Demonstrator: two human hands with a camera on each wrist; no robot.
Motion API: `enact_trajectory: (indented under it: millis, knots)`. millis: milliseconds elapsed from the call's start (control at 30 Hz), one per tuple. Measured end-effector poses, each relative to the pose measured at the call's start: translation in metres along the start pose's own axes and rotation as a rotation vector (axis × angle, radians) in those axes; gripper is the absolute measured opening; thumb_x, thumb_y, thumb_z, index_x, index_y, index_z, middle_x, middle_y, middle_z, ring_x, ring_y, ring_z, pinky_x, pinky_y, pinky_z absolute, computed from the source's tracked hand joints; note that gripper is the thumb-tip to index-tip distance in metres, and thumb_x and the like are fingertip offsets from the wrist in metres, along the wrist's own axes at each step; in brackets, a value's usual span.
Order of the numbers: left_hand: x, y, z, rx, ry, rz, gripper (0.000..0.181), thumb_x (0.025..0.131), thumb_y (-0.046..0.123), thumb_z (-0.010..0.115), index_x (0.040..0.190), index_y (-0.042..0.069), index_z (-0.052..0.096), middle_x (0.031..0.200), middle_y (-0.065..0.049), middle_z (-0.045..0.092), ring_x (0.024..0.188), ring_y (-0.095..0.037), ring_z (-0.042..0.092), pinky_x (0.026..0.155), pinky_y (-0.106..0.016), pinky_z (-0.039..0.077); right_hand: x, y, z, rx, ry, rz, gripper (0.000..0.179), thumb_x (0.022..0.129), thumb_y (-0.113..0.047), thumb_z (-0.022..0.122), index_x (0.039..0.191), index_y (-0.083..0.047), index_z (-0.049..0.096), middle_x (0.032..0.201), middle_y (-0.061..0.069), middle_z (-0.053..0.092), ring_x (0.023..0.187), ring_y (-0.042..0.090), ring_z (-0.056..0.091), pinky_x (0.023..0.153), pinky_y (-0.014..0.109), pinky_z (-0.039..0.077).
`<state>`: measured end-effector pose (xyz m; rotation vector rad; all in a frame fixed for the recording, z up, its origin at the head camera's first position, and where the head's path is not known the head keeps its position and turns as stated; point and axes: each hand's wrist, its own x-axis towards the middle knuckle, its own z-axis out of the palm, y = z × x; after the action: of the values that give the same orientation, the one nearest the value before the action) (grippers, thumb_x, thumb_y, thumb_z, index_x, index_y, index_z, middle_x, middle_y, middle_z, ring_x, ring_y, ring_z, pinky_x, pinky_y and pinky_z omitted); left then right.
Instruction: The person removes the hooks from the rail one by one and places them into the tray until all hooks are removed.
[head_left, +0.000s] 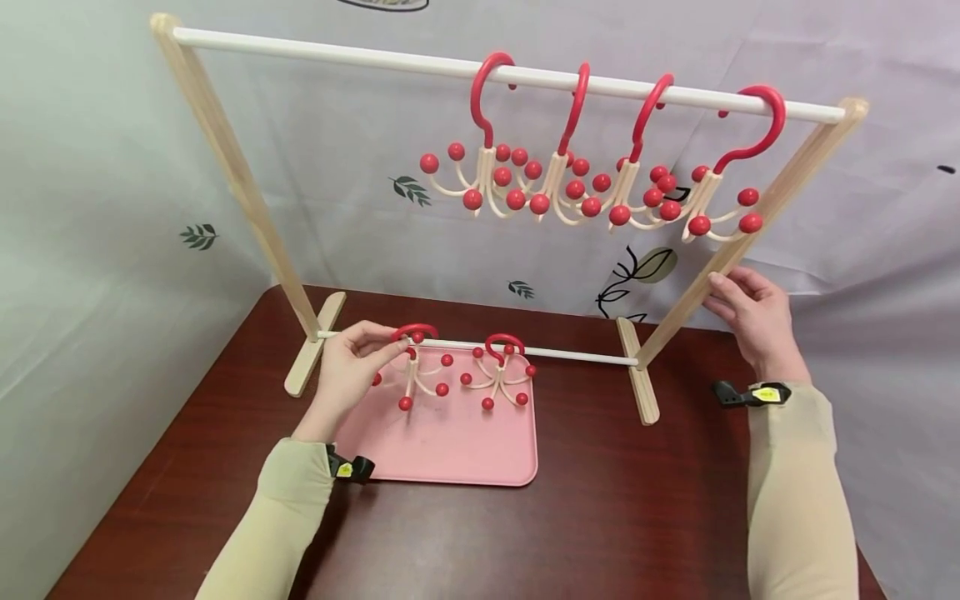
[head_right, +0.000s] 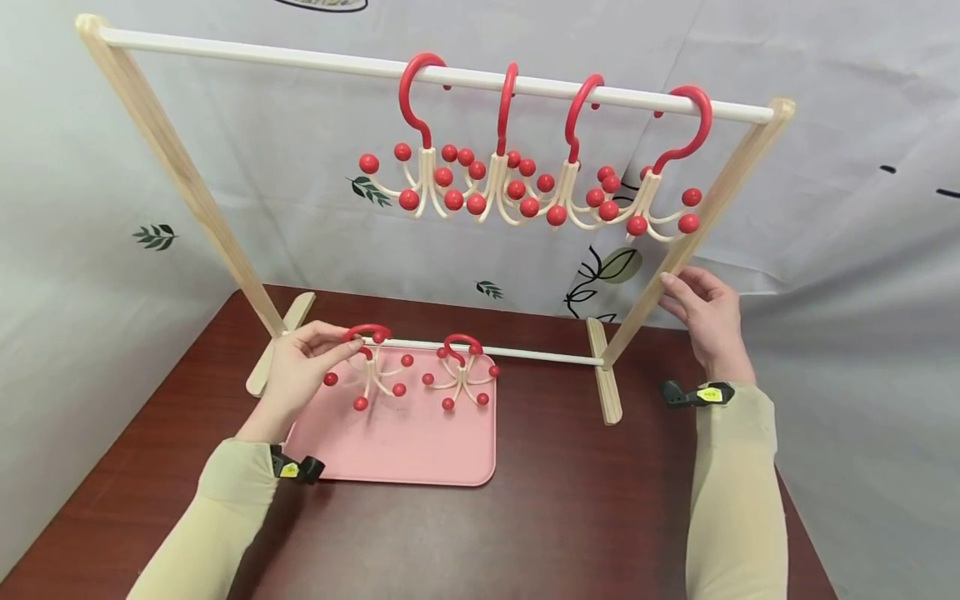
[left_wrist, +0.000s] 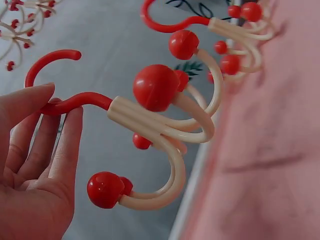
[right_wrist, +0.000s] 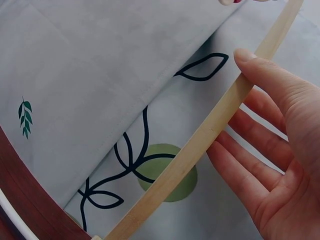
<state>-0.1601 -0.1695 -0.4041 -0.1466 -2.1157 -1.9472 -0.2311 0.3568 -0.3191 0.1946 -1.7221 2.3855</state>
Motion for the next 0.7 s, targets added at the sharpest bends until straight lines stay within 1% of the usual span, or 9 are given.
enact_trajectory:
  millis: [67,200,367,533,700]
  knots:
    - [-0.002,-0.007,0.003,-0.001,-0.006,-0.031,0.026,0.087,0.007,0.082,0.106,-0.006,0.071,0.098,-0.009,0.076,0.088,-0.010,0.073,0.073,-0.019,0.056,0.000,0.000,0.000,0.010,0.000,-0.002,0.015,0.094,0.006,0.067,0.107,0.001,0.074,0.098,0.010,0.073,0.087,0.016,0.074,0.076,0.029,0.060]
    - [-0.003,-0.020,0.008,-0.029,-0.008,-0.069,0.027,0.087,0.006,0.082,0.108,-0.007,0.071,0.101,-0.014,0.075,0.090,-0.013,0.074,0.072,-0.020,0.057,0.000,0.000,-0.001,-0.028,0.009,-0.015,0.016,0.095,0.005,0.067,0.107,-0.001,0.075,0.099,0.009,0.073,0.088,0.015,0.074,0.075,0.028,0.060]
    - [-0.002,-0.031,0.013,-0.075,0.007,-0.087,0.026,0.087,0.002,0.081,0.108,-0.008,0.070,0.101,-0.012,0.075,0.090,-0.014,0.074,0.074,-0.025,0.059,-0.001,0.000,-0.001,-0.059,0.015,-0.023,0.016,0.095,0.003,0.069,0.108,-0.002,0.075,0.100,0.007,0.072,0.088,0.014,0.073,0.076,0.027,0.060]
    - [-0.001,-0.040,0.019,-0.108,0.011,-0.110,0.026,0.087,-0.002,0.079,0.109,-0.011,0.068,0.102,-0.011,0.075,0.091,-0.015,0.074,0.075,-0.027,0.060,-0.001,0.000,-0.001,-0.066,0.014,-0.015,0.016,0.094,0.002,0.069,0.109,-0.002,0.075,0.101,0.007,0.072,0.089,0.014,0.073,0.076,0.027,0.060]
    - [0.000,-0.044,0.026,-0.139,0.018,-0.141,0.028,0.088,-0.001,0.079,0.112,-0.010,0.068,0.103,-0.013,0.075,0.087,-0.013,0.074,0.077,-0.032,0.061,-0.001,0.000,-0.001,-0.078,0.014,-0.011,0.016,0.094,0.001,0.070,0.109,-0.002,0.075,0.101,0.007,0.072,0.089,0.014,0.073,0.076,0.027,0.060]
